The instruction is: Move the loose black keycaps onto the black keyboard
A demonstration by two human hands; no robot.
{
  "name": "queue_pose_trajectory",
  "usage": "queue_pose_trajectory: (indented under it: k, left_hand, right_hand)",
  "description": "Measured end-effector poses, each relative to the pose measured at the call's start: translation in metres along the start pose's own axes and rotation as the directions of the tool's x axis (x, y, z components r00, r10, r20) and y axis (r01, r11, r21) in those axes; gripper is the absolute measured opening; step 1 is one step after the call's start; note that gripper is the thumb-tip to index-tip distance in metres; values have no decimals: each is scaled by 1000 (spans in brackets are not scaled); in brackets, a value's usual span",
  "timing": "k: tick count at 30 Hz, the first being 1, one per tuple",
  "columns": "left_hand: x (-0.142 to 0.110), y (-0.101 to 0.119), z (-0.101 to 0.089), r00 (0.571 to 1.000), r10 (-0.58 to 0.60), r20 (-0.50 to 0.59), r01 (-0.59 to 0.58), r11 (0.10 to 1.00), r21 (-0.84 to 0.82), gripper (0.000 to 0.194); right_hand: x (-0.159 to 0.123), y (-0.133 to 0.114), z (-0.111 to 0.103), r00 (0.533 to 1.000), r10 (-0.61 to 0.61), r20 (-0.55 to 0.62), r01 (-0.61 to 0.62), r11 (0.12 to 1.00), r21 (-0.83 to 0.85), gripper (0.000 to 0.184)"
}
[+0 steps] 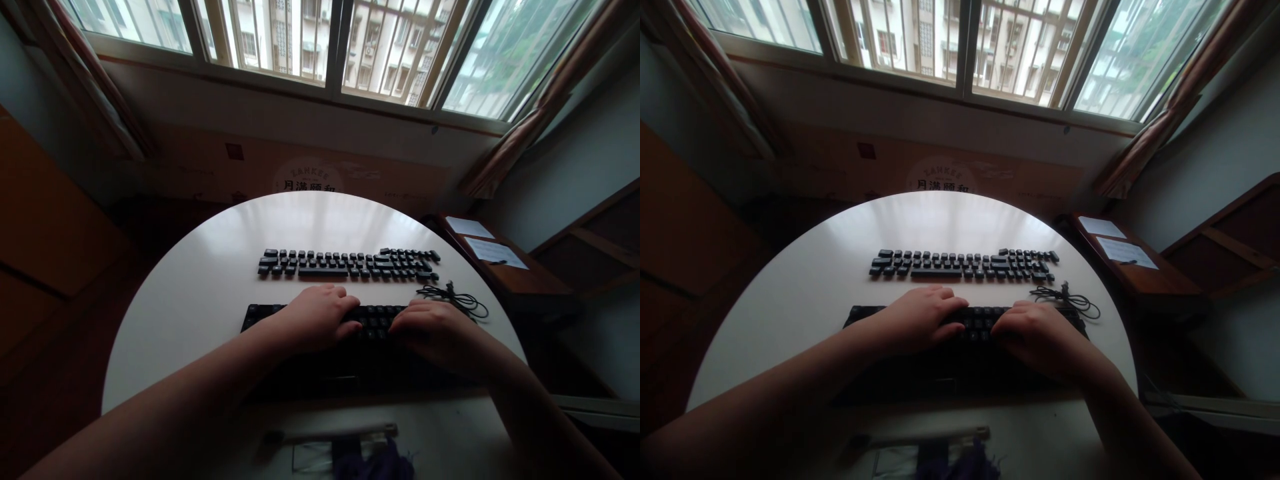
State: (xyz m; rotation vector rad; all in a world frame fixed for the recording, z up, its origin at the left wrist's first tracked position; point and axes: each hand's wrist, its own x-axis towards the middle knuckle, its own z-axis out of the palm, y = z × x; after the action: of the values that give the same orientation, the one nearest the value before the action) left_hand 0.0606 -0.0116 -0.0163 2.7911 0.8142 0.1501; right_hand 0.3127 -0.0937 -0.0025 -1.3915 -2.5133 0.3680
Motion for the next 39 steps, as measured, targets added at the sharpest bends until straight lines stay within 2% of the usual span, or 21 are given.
queue_pose_trajectory:
  k: [22, 32, 36, 39]
  left_hand:
    - [1, 0, 0, 1000, -6, 12, 6, 1000, -18, 39]
    - [0, -1, 2, 1000, 0, 5, 0, 1000, -17, 39]
    - [1, 0, 1, 1000, -4, 9, 4, 1000, -14, 39]
    - [1, 0, 1, 1000, -9, 13, 9, 1000, -11, 38]
  right_hand:
    - [0, 7, 4, 998, -46, -44, 48, 998, 49, 11]
    - [1, 6, 2, 999, -35, 6, 34, 999, 17, 13]
    - [1, 2, 3, 999, -42, 2, 42, 998, -46, 13]
    - [-1, -3, 1, 1000, 7, 12, -6, 996, -84, 14]
